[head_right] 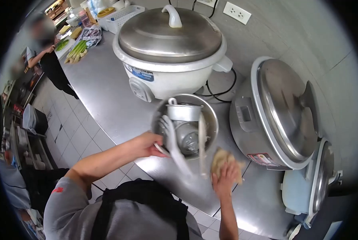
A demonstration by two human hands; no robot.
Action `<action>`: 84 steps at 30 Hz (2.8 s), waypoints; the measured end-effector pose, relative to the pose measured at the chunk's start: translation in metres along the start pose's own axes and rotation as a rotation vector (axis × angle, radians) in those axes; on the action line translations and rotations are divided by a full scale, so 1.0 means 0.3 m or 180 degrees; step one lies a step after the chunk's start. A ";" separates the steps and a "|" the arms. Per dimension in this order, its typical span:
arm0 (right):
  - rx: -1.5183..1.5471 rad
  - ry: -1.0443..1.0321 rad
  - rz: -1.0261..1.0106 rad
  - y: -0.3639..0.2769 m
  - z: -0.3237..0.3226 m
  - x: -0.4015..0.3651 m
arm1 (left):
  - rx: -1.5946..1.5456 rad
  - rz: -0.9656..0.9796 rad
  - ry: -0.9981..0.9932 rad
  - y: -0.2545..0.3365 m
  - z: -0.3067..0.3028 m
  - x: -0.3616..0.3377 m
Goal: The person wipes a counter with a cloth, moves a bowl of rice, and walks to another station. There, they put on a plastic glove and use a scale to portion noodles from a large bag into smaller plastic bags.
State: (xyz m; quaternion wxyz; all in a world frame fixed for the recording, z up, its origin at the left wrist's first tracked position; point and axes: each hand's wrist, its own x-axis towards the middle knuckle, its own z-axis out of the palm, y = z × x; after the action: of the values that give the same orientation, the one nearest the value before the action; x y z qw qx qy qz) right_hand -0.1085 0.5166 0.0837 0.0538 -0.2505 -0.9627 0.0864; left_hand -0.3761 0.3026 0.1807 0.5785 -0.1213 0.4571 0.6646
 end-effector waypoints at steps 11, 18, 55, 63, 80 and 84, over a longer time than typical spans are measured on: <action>-0.0942 0.0607 0.0325 -0.382 0.345 0.824 | -0.0330 0.0601 0.1741 -0.070 -0.370 -0.552; 0.1304 0.0713 -0.2777 -1.021 0.327 0.426 | -0.0408 0.0708 0.2131 -0.096 -0.612 -0.766; 0.0425 -0.0745 0.6024 -0.199 0.193 -2.216 | 0.0105 0.0024 -0.0474 -0.022 0.071 0.388; 0.0425 -0.0122 0.5327 0.177 0.074 -2.190 | -0.0644 0.0738 -0.0703 -0.239 0.301 0.338; -0.0717 0.0800 0.2040 0.470 -0.143 -0.889 | 0.2578 0.3271 -0.0168 -0.426 0.740 0.481; -0.0728 0.0876 0.1776 0.552 -0.074 -0.766 | 0.2610 0.3113 -0.0207 -0.467 0.727 0.478</action>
State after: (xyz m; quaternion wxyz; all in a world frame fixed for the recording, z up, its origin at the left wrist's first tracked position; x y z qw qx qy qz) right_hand 0.1727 0.5490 0.0596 0.1292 -0.5183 -0.8441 -0.0455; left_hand -0.2159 0.5479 0.1367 0.2214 0.3528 0.6590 0.6263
